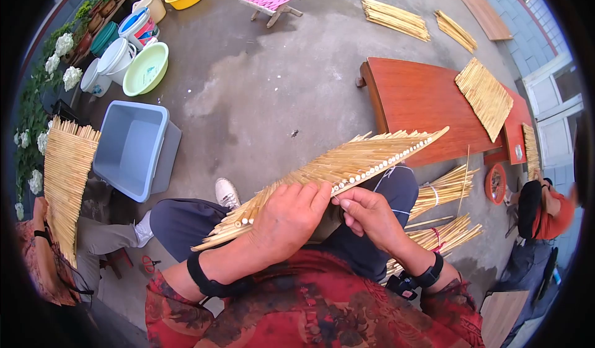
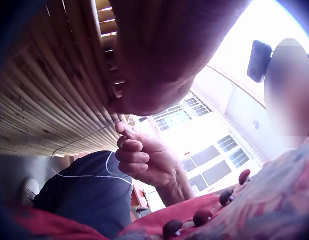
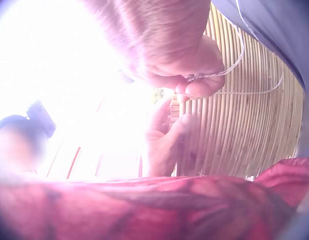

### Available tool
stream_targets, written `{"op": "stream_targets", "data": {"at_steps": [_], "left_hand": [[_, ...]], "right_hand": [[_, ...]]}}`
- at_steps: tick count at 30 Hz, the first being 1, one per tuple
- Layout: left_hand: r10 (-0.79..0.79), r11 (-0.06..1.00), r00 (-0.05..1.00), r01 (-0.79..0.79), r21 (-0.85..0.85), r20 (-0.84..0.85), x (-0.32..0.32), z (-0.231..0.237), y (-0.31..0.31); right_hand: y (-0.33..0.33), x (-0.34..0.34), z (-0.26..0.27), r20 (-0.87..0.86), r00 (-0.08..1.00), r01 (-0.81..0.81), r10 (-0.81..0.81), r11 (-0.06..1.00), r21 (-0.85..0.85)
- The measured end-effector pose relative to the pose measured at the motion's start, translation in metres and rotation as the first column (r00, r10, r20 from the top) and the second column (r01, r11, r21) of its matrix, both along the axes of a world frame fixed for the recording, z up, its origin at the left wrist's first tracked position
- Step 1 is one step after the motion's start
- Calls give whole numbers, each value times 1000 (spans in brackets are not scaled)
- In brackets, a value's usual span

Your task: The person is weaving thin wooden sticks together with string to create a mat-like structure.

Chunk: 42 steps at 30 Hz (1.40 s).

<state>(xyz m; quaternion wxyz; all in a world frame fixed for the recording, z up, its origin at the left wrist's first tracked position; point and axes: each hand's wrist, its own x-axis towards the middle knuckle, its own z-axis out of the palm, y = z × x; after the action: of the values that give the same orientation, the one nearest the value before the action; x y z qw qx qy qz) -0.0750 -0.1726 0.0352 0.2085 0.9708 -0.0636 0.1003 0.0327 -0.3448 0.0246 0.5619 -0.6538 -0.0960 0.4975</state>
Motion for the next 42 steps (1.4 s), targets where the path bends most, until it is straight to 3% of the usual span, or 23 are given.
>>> {"op": "stream_targets", "data": {"at_steps": [10, 15, 19, 23, 25, 28, 31, 35, 38, 42], "left_hand": [[-42, 999, 993, 41, 10, 108, 3, -9, 1], [-70, 997, 987, 72, -13, 146, 2, -11, 0], [-60, 998, 988, 62, -14, 141, 1, -14, -2], [-56, 998, 985, 52, 27, 166, 5, -15, -4], [-61, 998, 981, 56, 35, 185, 6, -17, -8], [-85, 996, 974, 77, 47, 209, 5, -23, -12], [-74, 993, 951, 42, 112, 299, 5, -26, -15], [-72, 992, 961, 42, 117, 266, 3, -23, -14], [-82, 994, 965, 61, 89, 250, 5, -22, -15], [-84, 994, 966, 65, 86, 243, 4, -23, -14]], "right_hand": [[0, -5, -3, -64, 998, 23, -25, 999, -34], [6, -9, -2, -231, 963, 142, -140, 990, -7], [9, -5, 3, -275, 949, 139, -153, 988, -71], [7, 6, 6, -231, 972, 39, -50, 998, -52], [6, 4, 14, -327, 930, 133, -168, 983, -125], [5, 2, 14, -356, 908, 184, -221, 974, -134], [11, -2, 13, -220, 949, 160, -226, 947, -279], [13, 0, 8, -212, 959, 122, -190, 947, -297], [14, 1, 9, -170, 950, 198, -260, 928, -316], [19, -1, 7, -292, 901, 256, -320, 937, -239]]}}
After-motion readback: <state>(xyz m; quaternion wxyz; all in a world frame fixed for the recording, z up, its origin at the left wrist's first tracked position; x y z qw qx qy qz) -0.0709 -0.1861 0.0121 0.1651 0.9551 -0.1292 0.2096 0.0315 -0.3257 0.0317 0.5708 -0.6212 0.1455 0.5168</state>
